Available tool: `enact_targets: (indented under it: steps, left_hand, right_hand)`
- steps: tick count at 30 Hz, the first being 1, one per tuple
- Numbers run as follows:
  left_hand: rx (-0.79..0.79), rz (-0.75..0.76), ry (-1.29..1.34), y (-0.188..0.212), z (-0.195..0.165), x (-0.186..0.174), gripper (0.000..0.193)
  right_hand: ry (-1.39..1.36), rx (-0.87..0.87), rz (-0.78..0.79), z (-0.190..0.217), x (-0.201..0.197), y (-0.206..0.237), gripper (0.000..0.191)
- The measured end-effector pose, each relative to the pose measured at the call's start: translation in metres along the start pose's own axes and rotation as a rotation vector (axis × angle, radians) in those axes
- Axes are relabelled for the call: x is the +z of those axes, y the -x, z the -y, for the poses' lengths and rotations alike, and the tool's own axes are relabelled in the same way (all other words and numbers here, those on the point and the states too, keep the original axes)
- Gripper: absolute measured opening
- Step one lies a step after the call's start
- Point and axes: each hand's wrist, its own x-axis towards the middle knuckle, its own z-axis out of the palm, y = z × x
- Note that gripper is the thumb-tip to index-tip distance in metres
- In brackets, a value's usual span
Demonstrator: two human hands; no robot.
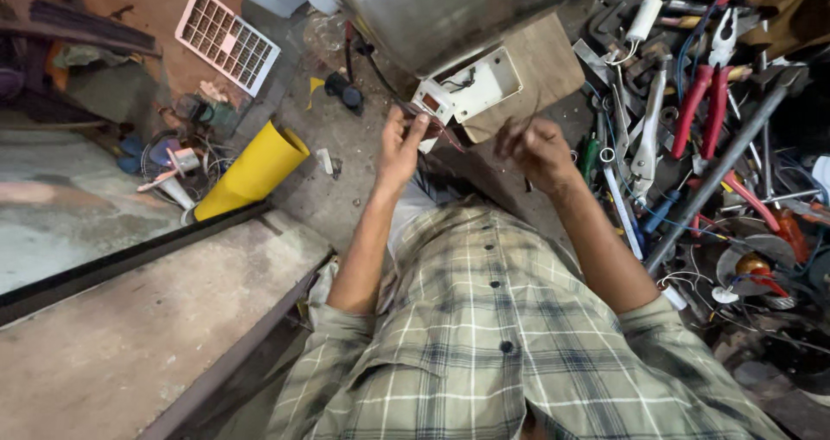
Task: The person uses pliers to work on the motor of a stainless steel mixer jar, then removes the motor unit and handles its wiring. They open a white switch box, use a screwdriver on it, and manipulate the wires and components inside while the mixer body rests on the workbench.
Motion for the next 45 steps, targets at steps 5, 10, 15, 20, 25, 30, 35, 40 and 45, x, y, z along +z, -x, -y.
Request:
enact_targets:
  steps: [5,10,15,20,25,30,35,40,45]
  left_hand:
    - [0.038,0.049,-0.042,0.005,-0.007,0.000,0.027]
    - [0.063,0.021,0.011,0.011,-0.007,0.012,0.030]
    - [0.033,0.042,0.076,0.013,-0.010,0.020,0.027]
    - [0.108,-0.034,-0.178,0.013,-0.016,0.015,0.026]
    - [0.463,-0.115,-1.013,0.004,-0.028,-0.008,0.050]
    - [0.192,0.053,-1.114,-0.003,-0.031,-0.010,0.073]
    - [0.243,0.001,-0.922,0.017,-0.034,0.011,0.055]
    - [0.469,0.103,-1.203,0.037,-0.018,0.065,0.038]
    - [0.557,0.195,-1.582,0.054,-0.005,0.112,0.049]
  right_hand:
    - [0.491,-0.144,-0.612,0.018,0.013,0.000,0.025]
    - [1.375,-0.567,-0.218,0.021,0.073,0.006,0.024]
    - [1.631,-0.580,-0.004,-0.015,0.100,-0.014,0.049]
    - [1.466,-0.417,-0.022,-0.027,0.074,-0.012,0.021]
    - [1.362,-0.369,-0.132,-0.003,0.058,0.016,0.017]
    - [1.356,-0.252,-0.200,0.029,0.051,0.028,0.017]
    - [1.585,-0.357,-0.268,0.055,0.041,0.024,0.015]
    - [1.437,-0.388,-0.339,0.074,0.034,0.017,0.015]
    - [1.357,-0.387,-0.346,0.073,0.036,0.005,0.012]
